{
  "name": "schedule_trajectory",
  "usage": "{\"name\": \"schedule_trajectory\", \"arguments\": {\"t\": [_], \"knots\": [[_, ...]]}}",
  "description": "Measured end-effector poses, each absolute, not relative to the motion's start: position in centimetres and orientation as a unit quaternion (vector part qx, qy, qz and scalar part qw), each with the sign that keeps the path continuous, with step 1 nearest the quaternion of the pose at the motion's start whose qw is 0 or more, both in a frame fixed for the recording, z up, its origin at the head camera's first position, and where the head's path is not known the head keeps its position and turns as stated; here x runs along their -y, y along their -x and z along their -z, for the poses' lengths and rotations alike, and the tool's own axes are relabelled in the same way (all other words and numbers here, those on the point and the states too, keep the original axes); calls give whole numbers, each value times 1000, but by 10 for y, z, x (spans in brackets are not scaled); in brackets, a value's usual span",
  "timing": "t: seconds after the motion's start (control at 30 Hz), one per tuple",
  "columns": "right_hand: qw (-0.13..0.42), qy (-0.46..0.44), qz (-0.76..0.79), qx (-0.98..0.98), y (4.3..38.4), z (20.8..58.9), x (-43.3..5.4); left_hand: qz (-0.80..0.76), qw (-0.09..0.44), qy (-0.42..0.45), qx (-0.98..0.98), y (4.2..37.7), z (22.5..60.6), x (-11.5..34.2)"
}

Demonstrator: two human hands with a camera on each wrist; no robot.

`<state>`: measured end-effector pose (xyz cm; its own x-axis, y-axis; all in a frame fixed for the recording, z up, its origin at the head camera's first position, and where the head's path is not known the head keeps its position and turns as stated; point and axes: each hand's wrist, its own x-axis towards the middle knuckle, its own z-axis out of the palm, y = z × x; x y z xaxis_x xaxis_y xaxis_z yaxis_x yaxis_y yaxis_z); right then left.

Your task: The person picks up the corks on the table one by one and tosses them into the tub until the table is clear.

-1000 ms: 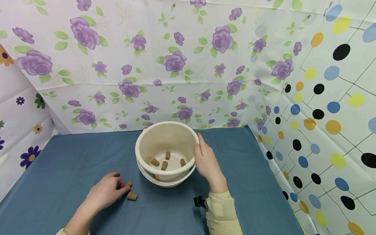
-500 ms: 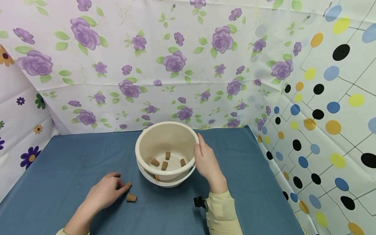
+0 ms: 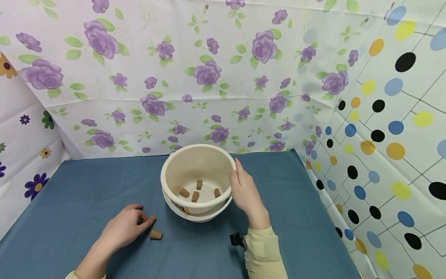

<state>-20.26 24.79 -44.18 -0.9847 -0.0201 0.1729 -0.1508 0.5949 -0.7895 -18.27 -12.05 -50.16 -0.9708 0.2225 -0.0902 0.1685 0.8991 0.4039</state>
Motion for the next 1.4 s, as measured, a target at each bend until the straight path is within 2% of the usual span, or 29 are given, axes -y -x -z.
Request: {"name": "schedule_trajectory", "arguments": {"t": [0.47,0.6,0.93,1.2,1.4], "knots": [[70,-46,-449,890,202,440,-250,-229,52,-119,-965,186,499,124],[73,-44,-449,889,203,441,-250,-259,31,-114,-959,189,498,124],[70,-49,-450,889,203,440,-249,-304,-67,-109,-944,190,493,123],[68,-46,-453,888,202,441,-249,-303,-164,-136,-929,190,482,123],[66,-46,-454,888,202,440,-248,-313,-217,-151,-912,192,469,125]]}}
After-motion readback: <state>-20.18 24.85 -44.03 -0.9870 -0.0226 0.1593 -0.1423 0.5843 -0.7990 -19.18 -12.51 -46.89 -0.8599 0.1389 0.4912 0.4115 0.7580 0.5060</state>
